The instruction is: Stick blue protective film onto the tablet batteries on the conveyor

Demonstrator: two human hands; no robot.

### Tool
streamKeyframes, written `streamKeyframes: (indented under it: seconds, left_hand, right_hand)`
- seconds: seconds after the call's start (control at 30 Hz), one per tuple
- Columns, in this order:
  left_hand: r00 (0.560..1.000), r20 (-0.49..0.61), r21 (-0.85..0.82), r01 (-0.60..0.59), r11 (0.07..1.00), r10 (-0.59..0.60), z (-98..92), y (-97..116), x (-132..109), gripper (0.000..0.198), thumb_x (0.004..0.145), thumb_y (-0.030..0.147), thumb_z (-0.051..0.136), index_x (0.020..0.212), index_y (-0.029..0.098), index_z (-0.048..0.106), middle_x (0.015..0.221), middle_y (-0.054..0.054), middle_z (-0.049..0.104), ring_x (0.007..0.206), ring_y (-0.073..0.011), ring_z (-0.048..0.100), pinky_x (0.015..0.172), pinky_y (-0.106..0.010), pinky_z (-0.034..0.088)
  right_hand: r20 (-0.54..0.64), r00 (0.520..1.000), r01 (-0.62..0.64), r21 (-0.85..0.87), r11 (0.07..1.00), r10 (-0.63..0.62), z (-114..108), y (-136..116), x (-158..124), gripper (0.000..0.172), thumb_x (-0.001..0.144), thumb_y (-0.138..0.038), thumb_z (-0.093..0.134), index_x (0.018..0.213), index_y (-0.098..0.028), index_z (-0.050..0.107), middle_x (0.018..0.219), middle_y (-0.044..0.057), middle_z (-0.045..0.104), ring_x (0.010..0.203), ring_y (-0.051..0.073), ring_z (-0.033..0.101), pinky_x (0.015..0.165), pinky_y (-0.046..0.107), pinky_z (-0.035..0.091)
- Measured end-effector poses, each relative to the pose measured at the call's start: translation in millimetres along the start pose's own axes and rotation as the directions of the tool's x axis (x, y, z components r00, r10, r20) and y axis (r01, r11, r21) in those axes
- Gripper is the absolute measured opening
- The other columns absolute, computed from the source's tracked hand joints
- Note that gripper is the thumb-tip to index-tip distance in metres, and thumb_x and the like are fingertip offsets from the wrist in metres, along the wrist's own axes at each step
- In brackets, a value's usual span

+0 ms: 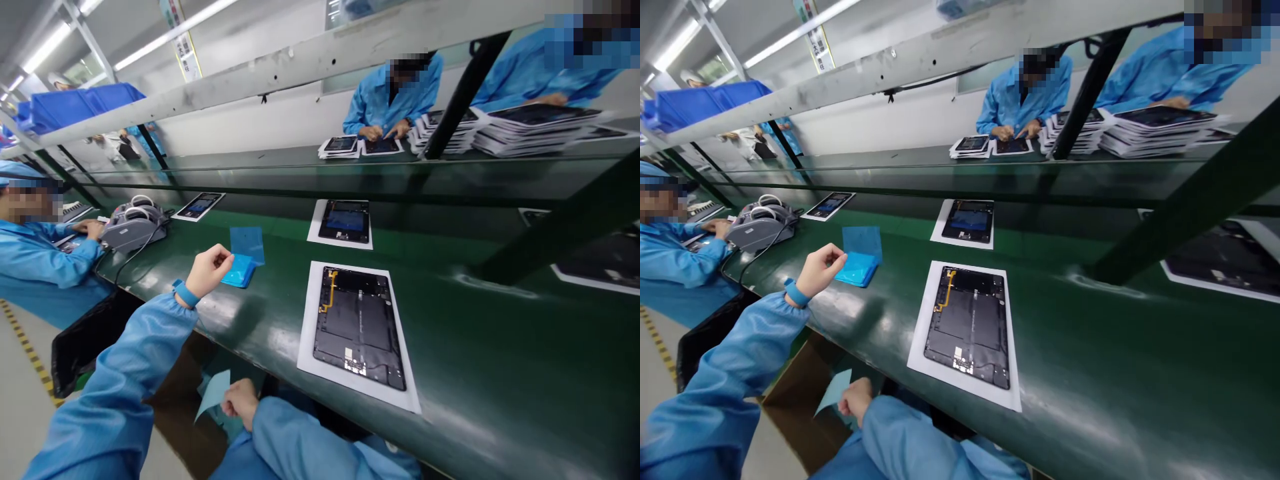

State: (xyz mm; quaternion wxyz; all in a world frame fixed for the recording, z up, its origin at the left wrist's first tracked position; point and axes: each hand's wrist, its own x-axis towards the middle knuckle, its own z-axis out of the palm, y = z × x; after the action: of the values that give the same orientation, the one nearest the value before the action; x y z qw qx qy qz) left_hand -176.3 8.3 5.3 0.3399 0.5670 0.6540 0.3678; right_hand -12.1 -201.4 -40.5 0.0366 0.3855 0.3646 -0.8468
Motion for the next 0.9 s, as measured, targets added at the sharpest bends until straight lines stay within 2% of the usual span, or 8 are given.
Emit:
streamKeyframes:
  seconds: [0.17, 0.33, 0.4, 0.47, 0.6, 0.7, 0.8, 0.9]
  left_hand:
    - [0.996, 0.056, 0.013, -0.064, 0.998, 0.063, 10.2, 5.2, -13.5, 0.023, 0.091, 0.035, 0.056, 0.075, 0.017, 0.057, 0.063, 0.002, 0.059, 0.056, -0.0088, 0.051, 0.055, -0.020, 0.042]
    - [0.960, 0.191, 0.007, -0.210, 0.978, 0.205, 25.1, 38.1, -47.7, 0.016, 0.091, 0.024, 0.054, 0.075, 0.020, 0.055, 0.063, 0.003, 0.058, 0.056, -0.0087, 0.052, 0.055, -0.021, 0.043]
    - [0.931, 0.250, -0.006, -0.273, 0.962, 0.266, 35.3, 58.3, -66.3, 0.012, 0.090, 0.021, 0.053, 0.077, 0.021, 0.054, 0.066, 0.002, 0.059, 0.058, -0.0106, 0.055, 0.056, -0.024, 0.045]
    - [0.898, 0.300, -0.025, -0.329, 0.944, 0.321, 49.7, 78.4, -82.4, 0.008, 0.088, 0.022, 0.051, 0.079, 0.023, 0.051, 0.067, 0.000, 0.059, 0.060, -0.0140, 0.058, 0.056, -0.029, 0.047]
    - [0.835, 0.387, -0.046, -0.406, 0.913, 0.390, 82.9, 107.2, -96.2, 0.012, 0.080, 0.026, 0.056, 0.078, 0.024, 0.044, 0.067, -0.003, 0.059, 0.064, -0.0188, 0.063, 0.058, -0.036, 0.053]
    - [0.813, 0.412, -0.052, -0.429, 0.902, 0.411, 97.3, 117.6, -90.3, 0.017, 0.078, 0.029, 0.060, 0.078, 0.025, 0.043, 0.070, -0.003, 0.061, 0.068, -0.0183, 0.064, 0.063, -0.036, 0.057]
    - [0.790, 0.440, -0.138, -0.412, 0.901, 0.428, 95.9, 123.0, -77.7, 0.019, 0.080, 0.035, 0.063, 0.088, 0.026, 0.049, 0.075, -0.001, 0.063, 0.071, -0.0166, 0.065, 0.066, -0.032, 0.058]
    - [0.852, 0.284, -0.090, -0.434, 0.897, 0.440, 83.8, 125.2, -61.6, 0.026, 0.087, 0.038, 0.063, 0.108, 0.024, 0.056, 0.090, -0.004, 0.067, 0.082, -0.0192, 0.065, 0.073, -0.035, 0.057]
  right_hand:
    - [-0.176, 0.965, -0.209, -0.052, 0.977, 0.197, -7.4, 2.4, -20.7, 0.031, 0.098, -0.042, 0.062, 0.118, -0.019, 0.065, 0.105, 0.002, 0.069, 0.084, 0.015, 0.067, 0.074, 0.034, 0.060]
    - [-0.250, 0.965, -0.105, -0.096, 0.990, 0.078, -18.0, -45.0, -110.9, 0.019, 0.056, -0.050, 0.083, 0.073, -0.045, 0.075, 0.064, -0.020, 0.068, 0.063, 0.015, 0.070, 0.061, 0.027, 0.053]
    - [-0.475, 0.850, 0.139, -0.214, 0.967, -0.227, -42.2, -82.6, -150.8, 0.033, 0.057, -0.050, 0.082, 0.089, -0.053, 0.076, 0.086, -0.018, 0.076, 0.072, 0.021, 0.073, 0.067, 0.035, 0.058]
    - [-0.657, 0.675, 0.164, -0.309, 0.937, -0.335, -72.0, -118.8, -178.5, 0.040, 0.071, -0.054, 0.076, 0.111, -0.049, 0.075, 0.101, -0.009, 0.078, 0.077, 0.025, 0.073, 0.075, 0.041, 0.061]
    - [-0.603, 0.739, 0.053, -0.394, 0.918, -0.301, -112.6, -158.0, -193.7, 0.049, 0.091, -0.059, 0.059, 0.118, -0.021, 0.074, 0.093, 0.007, 0.077, 0.086, 0.027, 0.072, 0.082, 0.041, 0.060]
    - [-0.531, 0.764, 0.084, -0.481, 0.872, -0.366, -119.9, -163.1, -191.2, 0.046, 0.100, -0.054, 0.049, 0.106, -0.017, 0.075, 0.094, 0.008, 0.074, 0.089, 0.023, 0.069, 0.081, 0.034, 0.058]
    - [-0.497, 0.722, 0.119, -0.597, 0.794, -0.482, -126.4, -164.8, -192.3, 0.042, 0.105, -0.045, 0.043, 0.100, -0.018, 0.075, 0.093, 0.006, 0.073, 0.083, 0.018, 0.069, 0.077, 0.028, 0.056]
    - [-0.432, 0.642, 0.130, -0.753, 0.645, -0.634, -141.3, -169.5, -197.8, 0.037, 0.106, -0.035, 0.043, 0.097, -0.019, 0.075, 0.088, 0.006, 0.072, 0.079, 0.015, 0.068, 0.074, 0.025, 0.055]
